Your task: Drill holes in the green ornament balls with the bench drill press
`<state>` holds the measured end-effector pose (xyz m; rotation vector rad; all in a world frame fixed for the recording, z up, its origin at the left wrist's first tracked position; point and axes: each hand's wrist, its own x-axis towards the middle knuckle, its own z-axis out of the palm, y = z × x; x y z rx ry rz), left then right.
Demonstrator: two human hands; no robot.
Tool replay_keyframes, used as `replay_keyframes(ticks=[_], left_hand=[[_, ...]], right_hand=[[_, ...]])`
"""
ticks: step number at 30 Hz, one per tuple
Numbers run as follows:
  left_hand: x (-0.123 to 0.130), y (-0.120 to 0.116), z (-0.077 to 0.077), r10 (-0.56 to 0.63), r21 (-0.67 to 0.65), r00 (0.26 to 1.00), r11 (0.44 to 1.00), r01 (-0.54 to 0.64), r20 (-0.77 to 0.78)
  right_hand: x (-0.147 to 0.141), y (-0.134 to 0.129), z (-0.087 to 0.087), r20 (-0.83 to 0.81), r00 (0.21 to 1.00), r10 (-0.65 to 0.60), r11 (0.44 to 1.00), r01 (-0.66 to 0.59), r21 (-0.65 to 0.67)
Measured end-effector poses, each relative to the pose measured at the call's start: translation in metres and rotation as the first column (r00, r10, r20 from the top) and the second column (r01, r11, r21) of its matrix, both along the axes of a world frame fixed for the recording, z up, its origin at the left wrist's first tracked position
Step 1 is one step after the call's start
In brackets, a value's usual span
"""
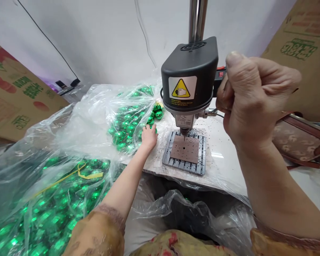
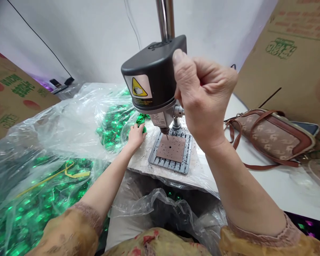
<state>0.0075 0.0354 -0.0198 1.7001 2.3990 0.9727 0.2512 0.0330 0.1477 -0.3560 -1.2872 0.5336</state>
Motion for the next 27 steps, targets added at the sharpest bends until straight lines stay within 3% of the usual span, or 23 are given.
replay_keyframes(ticks=[2,4,8,11,14,18,20,23,27], left_hand=[[-0.002,0.005,-0.003,-0.045,0.013,0.995,0.999,0.044,0.094],[0.002,0.0,-0.007,-0.147,0.089,0.943,0.988,0.125,0.298],[0.028,-0.019,-0.018,-0.316,0.201,0.62,0.947,0.25,0.718],[0.046,-0.03,-0.024,-0.339,0.224,0.502,0.935,0.277,0.796],[0.056,-0.036,-0.024,-0.355,0.227,0.507,0.927,0.297,0.786],[0.063,-0.038,-0.022,-0.38,0.206,0.567,0.915,0.347,0.731],[0.066,-0.039,-0.022,-0.385,0.193,0.61,0.913,0.359,0.693],[0.071,-0.04,-0.024,-0.387,0.181,0.67,0.916,0.359,0.633],[0.076,-0.043,-0.028,-0.457,0.231,0.694,0.887,0.399,0.556]], right_hand=[[0.001,-0.002,0.0,0.02,1.0,0.0,0.999,0.001,-0.033],[0.002,-0.004,0.001,0.041,0.999,0.005,0.998,-0.002,-0.066],[0.001,-0.004,0.002,0.036,0.999,0.005,0.999,-0.003,-0.054],[-0.002,0.0,0.001,-0.004,0.999,0.04,0.999,-0.04,0.0],[-0.002,0.004,0.001,-0.018,0.999,0.035,0.998,-0.034,0.06],[0.0,0.006,-0.001,0.201,0.966,-0.163,0.987,0.158,0.04],[0.0,0.007,-0.001,0.255,0.945,-0.203,0.979,0.197,0.048],[-0.001,0.007,-0.001,0.208,0.963,-0.174,0.985,0.171,0.036],[-0.003,0.005,0.001,0.081,0.992,-0.097,0.995,0.096,0.016]])
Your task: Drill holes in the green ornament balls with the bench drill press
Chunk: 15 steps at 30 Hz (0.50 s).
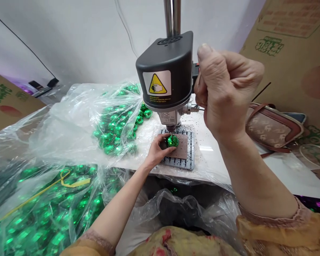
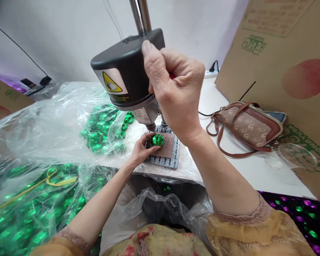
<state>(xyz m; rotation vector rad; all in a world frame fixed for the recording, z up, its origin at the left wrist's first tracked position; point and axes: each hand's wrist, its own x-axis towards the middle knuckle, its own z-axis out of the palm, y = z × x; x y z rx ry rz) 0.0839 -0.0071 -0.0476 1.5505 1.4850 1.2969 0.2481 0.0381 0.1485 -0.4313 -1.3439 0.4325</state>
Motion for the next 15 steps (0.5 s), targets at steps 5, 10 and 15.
replay_keyframes(ticks=[5,10,15], left_hand=[[0.006,-0.001,-0.008,-0.096,0.002,0.992,0.995,0.097,0.079],[0.008,0.0,-0.014,-0.147,0.0,0.973,0.989,0.149,0.176],[0.01,-0.001,-0.01,-0.135,0.026,0.973,0.991,0.132,0.187]], right_hand=[[0.001,0.001,0.002,-0.009,0.999,0.05,0.999,-0.05,0.01],[0.0,-0.006,-0.004,-0.037,0.999,0.028,0.998,-0.025,0.065],[0.0,-0.026,-0.024,-0.022,0.996,-0.085,0.991,0.087,0.104]])
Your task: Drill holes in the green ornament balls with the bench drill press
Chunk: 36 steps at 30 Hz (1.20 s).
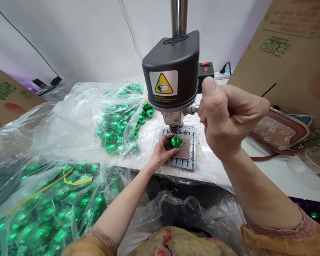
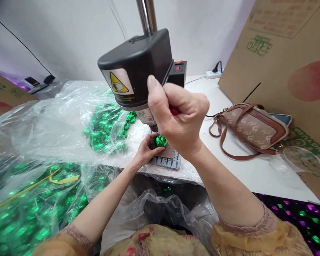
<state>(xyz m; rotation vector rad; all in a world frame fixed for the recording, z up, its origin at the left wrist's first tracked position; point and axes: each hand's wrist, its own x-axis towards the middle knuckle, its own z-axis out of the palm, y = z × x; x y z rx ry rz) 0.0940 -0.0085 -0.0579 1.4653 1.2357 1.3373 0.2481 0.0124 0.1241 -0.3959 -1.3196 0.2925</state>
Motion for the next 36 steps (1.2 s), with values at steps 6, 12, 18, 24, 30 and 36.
replay_keyframes(ticks=[6,12,18,24,30,36], left_hand=[[0.002,-0.002,0.004,0.038,-0.007,0.999,0.999,-0.038,-0.024],[0.003,-0.001,0.002,0.031,0.011,1.0,0.999,-0.031,-0.005],[0.003,-0.001,0.0,0.02,0.016,1.0,1.0,-0.021,0.005],[0.002,0.0,-0.002,0.021,0.035,1.0,0.999,-0.021,-0.007],[0.002,0.0,-0.003,0.036,0.046,0.999,0.998,-0.035,-0.019],[0.005,-0.001,-0.003,0.055,0.02,0.998,0.998,-0.055,0.008]], right_hand=[[0.007,-0.006,-0.017,0.109,0.994,-0.025,0.992,0.012,0.123],[0.009,-0.005,-0.025,0.132,0.991,-0.028,0.98,0.001,0.199],[0.008,-0.001,-0.03,0.134,0.989,-0.068,0.952,0.024,0.304],[0.008,0.005,-0.037,0.154,0.988,0.034,0.924,-0.09,0.371],[0.011,0.006,-0.044,0.196,0.978,0.076,0.891,-0.155,0.426],[0.012,0.002,-0.037,0.226,0.973,0.055,0.912,-0.141,0.385]])
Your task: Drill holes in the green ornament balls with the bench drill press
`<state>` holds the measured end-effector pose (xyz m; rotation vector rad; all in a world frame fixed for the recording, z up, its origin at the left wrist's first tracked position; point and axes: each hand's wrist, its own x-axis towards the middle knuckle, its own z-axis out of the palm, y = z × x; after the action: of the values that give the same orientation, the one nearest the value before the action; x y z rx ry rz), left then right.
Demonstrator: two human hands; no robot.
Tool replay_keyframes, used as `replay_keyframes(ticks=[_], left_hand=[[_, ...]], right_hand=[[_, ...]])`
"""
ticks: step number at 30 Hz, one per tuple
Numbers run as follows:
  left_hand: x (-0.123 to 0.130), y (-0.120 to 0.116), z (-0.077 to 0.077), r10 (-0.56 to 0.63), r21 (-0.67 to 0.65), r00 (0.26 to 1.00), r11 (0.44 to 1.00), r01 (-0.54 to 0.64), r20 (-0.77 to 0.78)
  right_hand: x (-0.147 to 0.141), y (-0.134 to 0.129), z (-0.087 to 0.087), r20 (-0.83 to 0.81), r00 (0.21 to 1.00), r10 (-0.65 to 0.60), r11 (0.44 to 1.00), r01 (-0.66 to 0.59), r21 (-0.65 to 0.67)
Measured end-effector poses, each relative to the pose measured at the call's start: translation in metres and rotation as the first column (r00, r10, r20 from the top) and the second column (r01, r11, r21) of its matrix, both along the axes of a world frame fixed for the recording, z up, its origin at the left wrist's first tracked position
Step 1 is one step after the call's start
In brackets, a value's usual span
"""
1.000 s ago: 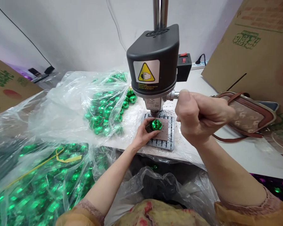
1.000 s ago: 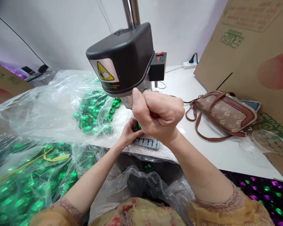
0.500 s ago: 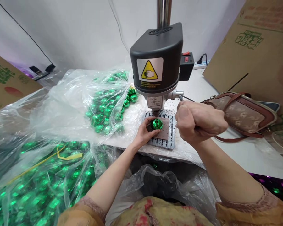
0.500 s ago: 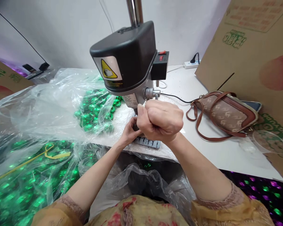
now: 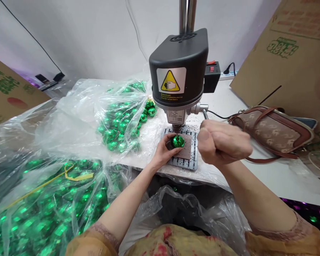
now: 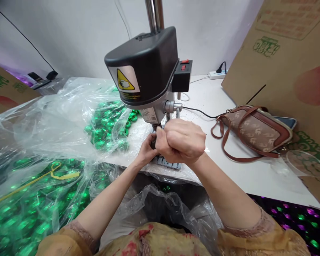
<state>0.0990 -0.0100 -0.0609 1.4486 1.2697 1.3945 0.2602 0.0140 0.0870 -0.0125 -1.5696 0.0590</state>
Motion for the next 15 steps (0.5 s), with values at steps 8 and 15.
replay_keyframes(ticks=[8,15], left_hand=[[0.006,-0.038,0.016,0.261,0.031,0.93,0.965,-0.262,-0.259],[-0.003,-0.126,0.01,-0.236,-0.124,0.583,0.966,0.225,-0.777]], right_hand=[[-0.01,-0.004,0.049,-0.104,0.98,-0.169,0.857,0.094,-0.506],[-0.007,-0.002,0.047,-0.134,0.985,-0.108,0.859,0.025,-0.512]])
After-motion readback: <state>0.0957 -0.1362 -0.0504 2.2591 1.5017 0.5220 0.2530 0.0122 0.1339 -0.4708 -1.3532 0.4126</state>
